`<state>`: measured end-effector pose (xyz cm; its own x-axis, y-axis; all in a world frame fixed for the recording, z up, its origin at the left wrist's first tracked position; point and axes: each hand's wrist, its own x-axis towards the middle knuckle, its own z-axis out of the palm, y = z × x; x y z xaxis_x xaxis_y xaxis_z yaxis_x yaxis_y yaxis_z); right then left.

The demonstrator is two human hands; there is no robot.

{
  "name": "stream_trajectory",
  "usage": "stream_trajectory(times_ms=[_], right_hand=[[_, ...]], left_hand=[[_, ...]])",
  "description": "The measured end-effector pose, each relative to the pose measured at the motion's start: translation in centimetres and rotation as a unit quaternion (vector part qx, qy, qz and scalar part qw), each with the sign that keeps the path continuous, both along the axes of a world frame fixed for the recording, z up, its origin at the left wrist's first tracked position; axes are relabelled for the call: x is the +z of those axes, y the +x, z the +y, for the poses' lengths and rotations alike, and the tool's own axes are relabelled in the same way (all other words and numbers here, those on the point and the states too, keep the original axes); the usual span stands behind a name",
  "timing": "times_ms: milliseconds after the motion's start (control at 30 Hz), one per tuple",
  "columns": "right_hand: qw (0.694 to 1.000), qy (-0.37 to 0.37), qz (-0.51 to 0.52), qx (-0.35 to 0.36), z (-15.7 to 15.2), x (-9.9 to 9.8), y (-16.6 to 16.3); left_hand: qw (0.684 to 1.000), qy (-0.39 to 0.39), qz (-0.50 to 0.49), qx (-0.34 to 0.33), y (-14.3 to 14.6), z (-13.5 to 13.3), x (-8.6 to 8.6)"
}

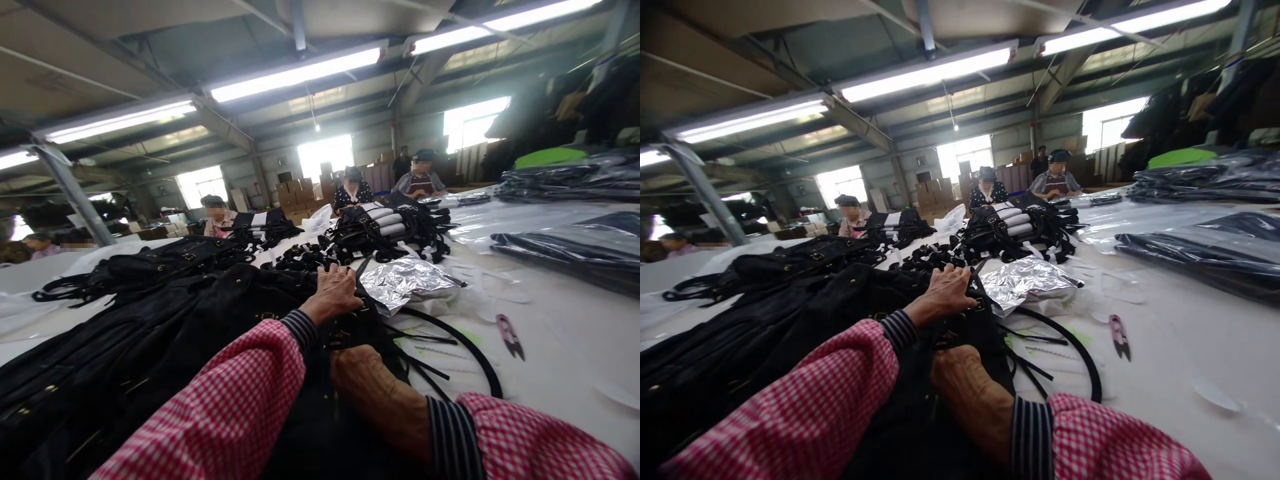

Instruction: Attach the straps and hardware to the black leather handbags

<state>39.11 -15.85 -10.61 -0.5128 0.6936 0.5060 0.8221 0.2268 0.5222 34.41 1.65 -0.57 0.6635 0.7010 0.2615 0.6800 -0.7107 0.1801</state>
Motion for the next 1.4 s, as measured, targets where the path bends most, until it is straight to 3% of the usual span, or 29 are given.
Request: stream_trajectory(times_ms=[33,100,167,233,300,367,400,467,500,633,767,900,967,1067,1133,1233,1333,1400], right_hand=[[1.0,-0.015,0.004,0.01,0.0,0.3,0.2],[0.992,-0.118,0.049,0.017,0.3,2.0,1.0],[0.952,-0.261,0.157,0.024,0.9,4.3,2.8],[0.869,-0.365,0.325,0.075,1.9,6.6,5.4],[0.742,-0.412,0.51,0.137,3.5,8.4,8.1],[0.649,-0.344,0.659,0.161,5.9,9.3,10.2],[0.626,-0.288,0.707,0.159,7.4,9.5,10.8],[0.619,-0.21,0.742,0.147,10.6,9.3,11.0],[0.625,-0.211,0.739,0.14,12.1,9.1,10.6],[0.626,-0.325,0.695,0.137,15.4,7.5,7.9],[0.613,-0.366,0.689,0.129,14.0,6.8,7.2],[0.685,-0.32,0.65,0.075,10.9,6.4,9.5],[0.7,-0.32,0.636,0.047,8.4,6.0,10.5],[0.662,-0.355,0.66,0.016,3.1,5.5,11.4],[0.637,-0.398,0.659,0.015,-0.8,5.5,11.5],[0.61,-0.475,0.634,0.033,-5.6,5.3,11.3],[0.547,-0.52,0.656,0.034,-8.2,4.6,10.6],[0.503,-0.511,0.696,0.042,-8.7,4.0,9.8]], left_hand=[[1.0,-0.004,-0.02,0.015,0.6,0.4,-0.2],[0.995,-0.02,-0.079,0.051,0.8,1.5,-0.4],[0.983,-0.046,-0.156,0.088,-0.1,2.8,-0.6],[0.961,-0.076,-0.241,0.113,-1.7,4.1,-1.0],[0.931,-0.111,-0.325,0.124,-3.3,5.2,-1.6],[0.898,-0.143,-0.397,0.126,-4.3,5.8,-2.2],[0.882,-0.158,-0.426,0.124,-4.6,5.9,-2.5],[0.857,-0.182,-0.468,0.114,-4.7,6.0,-2.9],[0.848,-0.19,-0.483,0.109,-4.7,6.0,-3.1],[0.831,-0.204,-0.508,0.096,-4.8,6.1,-3.3],[0.836,-0.217,-0.495,0.093,-5.4,6.3,-3.8],[0.864,-0.242,-0.438,0.056,-5.5,6.4,-4.6],[0.887,-0.248,-0.388,0.036,-5.5,6.2,-5.0],[0.919,-0.236,-0.314,0.016,-5.6,4.8,-4.8],[0.952,-0.181,-0.248,-0.008,-5.7,2.8,-3.9],[0.986,-0.074,-0.107,-0.108,-5.8,-2.0,-1.8],[0.96,-0.103,0.005,-0.26,-6.0,-8.1,0.0],[0.935,-0.156,0.051,-0.314,-6.3,-12.1,0.3]])
